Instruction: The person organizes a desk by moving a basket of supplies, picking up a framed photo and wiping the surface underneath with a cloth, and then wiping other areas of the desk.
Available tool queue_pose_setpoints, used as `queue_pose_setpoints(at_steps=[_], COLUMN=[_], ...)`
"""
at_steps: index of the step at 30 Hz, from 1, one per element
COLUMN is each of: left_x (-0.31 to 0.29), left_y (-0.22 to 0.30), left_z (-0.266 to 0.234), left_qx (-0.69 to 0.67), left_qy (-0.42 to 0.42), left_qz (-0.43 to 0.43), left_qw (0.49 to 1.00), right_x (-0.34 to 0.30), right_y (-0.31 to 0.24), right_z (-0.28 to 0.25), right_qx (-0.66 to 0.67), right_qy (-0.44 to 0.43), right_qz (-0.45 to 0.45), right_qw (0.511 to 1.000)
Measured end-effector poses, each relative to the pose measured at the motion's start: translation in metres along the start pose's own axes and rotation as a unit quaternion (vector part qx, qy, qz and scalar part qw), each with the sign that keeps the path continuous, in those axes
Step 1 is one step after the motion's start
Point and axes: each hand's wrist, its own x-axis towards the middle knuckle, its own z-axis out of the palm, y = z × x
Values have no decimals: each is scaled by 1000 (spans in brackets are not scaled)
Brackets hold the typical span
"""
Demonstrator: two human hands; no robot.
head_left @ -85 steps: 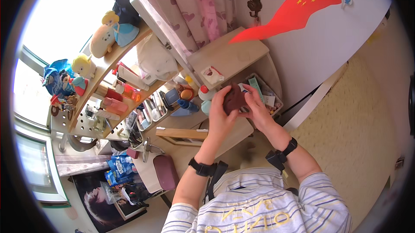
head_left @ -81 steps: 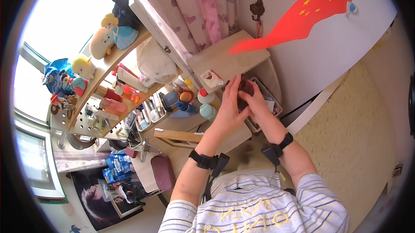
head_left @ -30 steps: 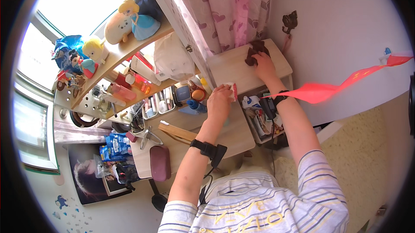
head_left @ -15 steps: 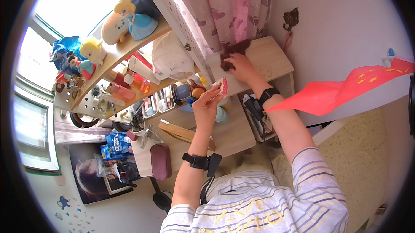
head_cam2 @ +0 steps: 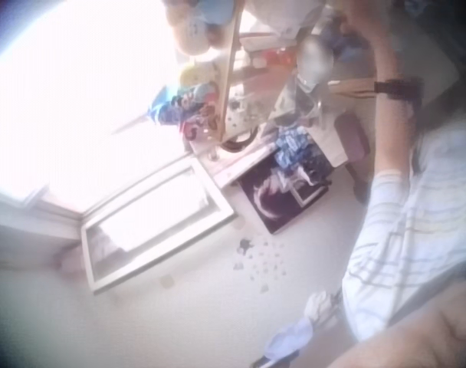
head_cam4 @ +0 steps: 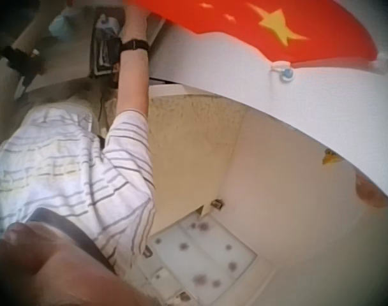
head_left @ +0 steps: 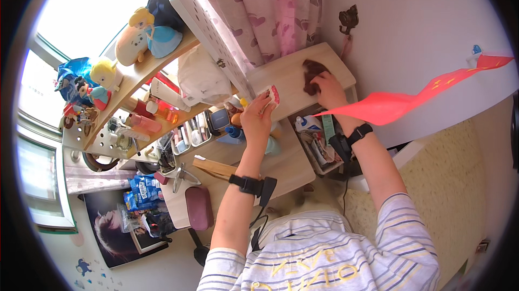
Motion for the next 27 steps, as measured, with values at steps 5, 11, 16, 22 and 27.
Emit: queue_pose_setpoints(at_steps=[5, 11, 16, 22, 27], left_x=[30, 48, 31, -17, -56], left_y=[-17, -45, -22, 10, 16], left_z=[19, 23, 21, -12, -37], left_qx=[197, 360, 363, 256, 25], left_qy=[-12, -118, -115, -133, -160], left_qz=[141, 145, 167, 110, -8], left_qw=[970, 914, 910, 951, 987], right_x=[-10, -28, -44, -62, -72], right_y=[28, -6, -36, -88, -126], right_z=[9, 18, 19, 30, 1], right_qx=[-107, -33, -57, -13, 200], right_qy=[76, 170, 80, 57, -37], right_qz=[87, -3, 13, -44, -22], right_qw=[987, 985, 995, 997, 979])
